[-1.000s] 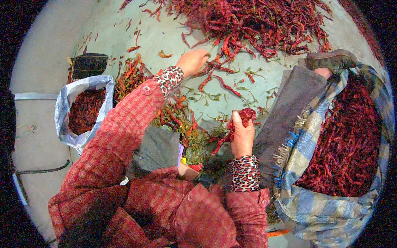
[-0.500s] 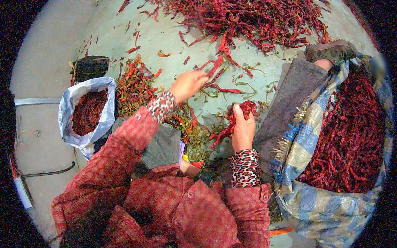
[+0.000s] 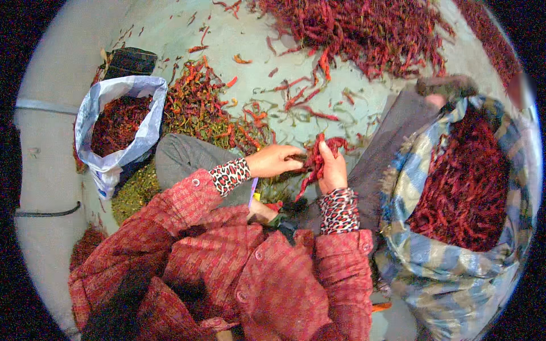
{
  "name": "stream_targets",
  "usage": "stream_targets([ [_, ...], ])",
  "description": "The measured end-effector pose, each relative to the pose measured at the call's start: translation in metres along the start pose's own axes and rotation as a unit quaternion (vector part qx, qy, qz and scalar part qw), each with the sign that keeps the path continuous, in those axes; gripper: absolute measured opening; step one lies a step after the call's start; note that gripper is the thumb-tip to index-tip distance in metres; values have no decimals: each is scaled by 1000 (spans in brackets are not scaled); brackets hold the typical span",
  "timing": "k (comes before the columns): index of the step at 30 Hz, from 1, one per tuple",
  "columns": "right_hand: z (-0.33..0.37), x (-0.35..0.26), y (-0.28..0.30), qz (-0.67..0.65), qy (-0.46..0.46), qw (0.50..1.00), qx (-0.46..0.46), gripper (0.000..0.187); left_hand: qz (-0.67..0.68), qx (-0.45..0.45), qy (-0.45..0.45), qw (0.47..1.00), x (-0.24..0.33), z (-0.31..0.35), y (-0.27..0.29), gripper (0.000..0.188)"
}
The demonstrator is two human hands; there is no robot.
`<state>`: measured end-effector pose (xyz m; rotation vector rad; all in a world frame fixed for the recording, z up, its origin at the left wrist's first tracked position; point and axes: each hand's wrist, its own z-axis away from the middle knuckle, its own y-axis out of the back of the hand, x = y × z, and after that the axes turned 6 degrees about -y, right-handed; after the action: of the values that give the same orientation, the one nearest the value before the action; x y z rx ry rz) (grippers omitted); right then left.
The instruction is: The person sits on the floor and removes stems from dried red chili peppers by hand. They pick up peppers from a large pile, pull off the stems, and place the de-stemmed peppers into a sack while discarding the stems onto the floor.
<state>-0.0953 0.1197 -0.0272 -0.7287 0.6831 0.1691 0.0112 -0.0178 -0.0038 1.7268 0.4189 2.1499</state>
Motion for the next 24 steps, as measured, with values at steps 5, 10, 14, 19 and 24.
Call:
stream_targets([
  [5,11,21,-5,184,-17,982,-39,25,174,125,22,977,-8,-3,-2,40],
  [10,30,13,-22,228,2,973,-47,25,189,110,25,975,-2,4,8,38],
  [14,29,25,-17,242,6,970,-21,16,73,122,-78,987,5,15,13,30],
  [19,36,23,-24,298,31,954,-10,20,-9,206,-115,972,8,17,8,23],
  [24,52,25,-38,278,59,958,-46,19,-4,247,-147,958,14,25,7,20],
])
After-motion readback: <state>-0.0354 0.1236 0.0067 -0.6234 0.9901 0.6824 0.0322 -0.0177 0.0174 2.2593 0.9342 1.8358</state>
